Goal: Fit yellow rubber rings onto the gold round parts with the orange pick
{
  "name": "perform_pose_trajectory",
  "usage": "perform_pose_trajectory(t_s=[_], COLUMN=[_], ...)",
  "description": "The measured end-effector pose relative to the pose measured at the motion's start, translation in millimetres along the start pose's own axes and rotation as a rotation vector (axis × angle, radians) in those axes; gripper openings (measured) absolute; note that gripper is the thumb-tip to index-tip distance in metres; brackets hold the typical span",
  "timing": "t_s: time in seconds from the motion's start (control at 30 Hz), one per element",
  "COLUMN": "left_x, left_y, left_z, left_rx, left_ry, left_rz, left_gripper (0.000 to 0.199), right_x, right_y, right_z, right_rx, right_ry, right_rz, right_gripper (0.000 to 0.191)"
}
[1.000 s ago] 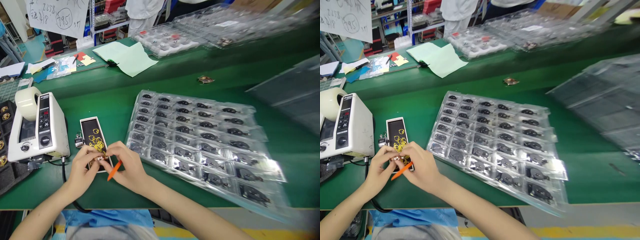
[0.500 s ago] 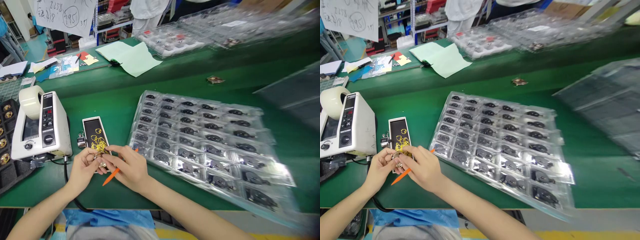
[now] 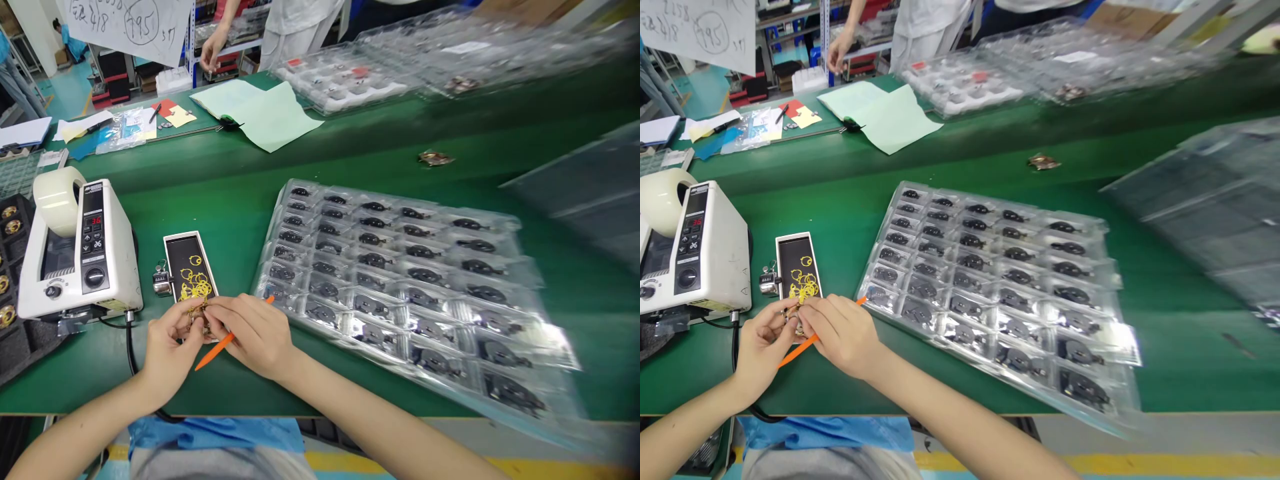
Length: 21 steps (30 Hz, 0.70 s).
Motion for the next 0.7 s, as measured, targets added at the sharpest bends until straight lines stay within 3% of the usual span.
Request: perform_pose_trajectory(t_s=[0.23,0.5,0.7], left_x=[-2.3,-4.2,-2.2], left_y=[1.1,3.6,1.1], left_z=[3.4,-8.7,-6.7], left_rx=[0.04,0.176,0.124], left_ry=[-0.078,-0.195,-0.105], left_rz=[-0.02,-0.048,-0.02], left_gripper=[0.026,0.024,0.022], right_x=[-0.1,0.4,-1.7], right_y=[0.5,-0.1,-0.9], right_z=[3.5,5.2,2.4], right_rx=[-0.058,-0.081,-0.1], right_ry=[0.045,0.067,0.058], right_rz=[0.029,0.05,0.037], right_gripper=[0.009,0.012,0.008])
Point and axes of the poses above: each hand's wrist, its own y-axis away from the middle knuckle, its own x-axis out of the palm, z = x × y, the point moved 8 cm from there along -y, towards the middle knuckle, and after that the axes turned 4 degrees about -y, right-handed, at the moved point
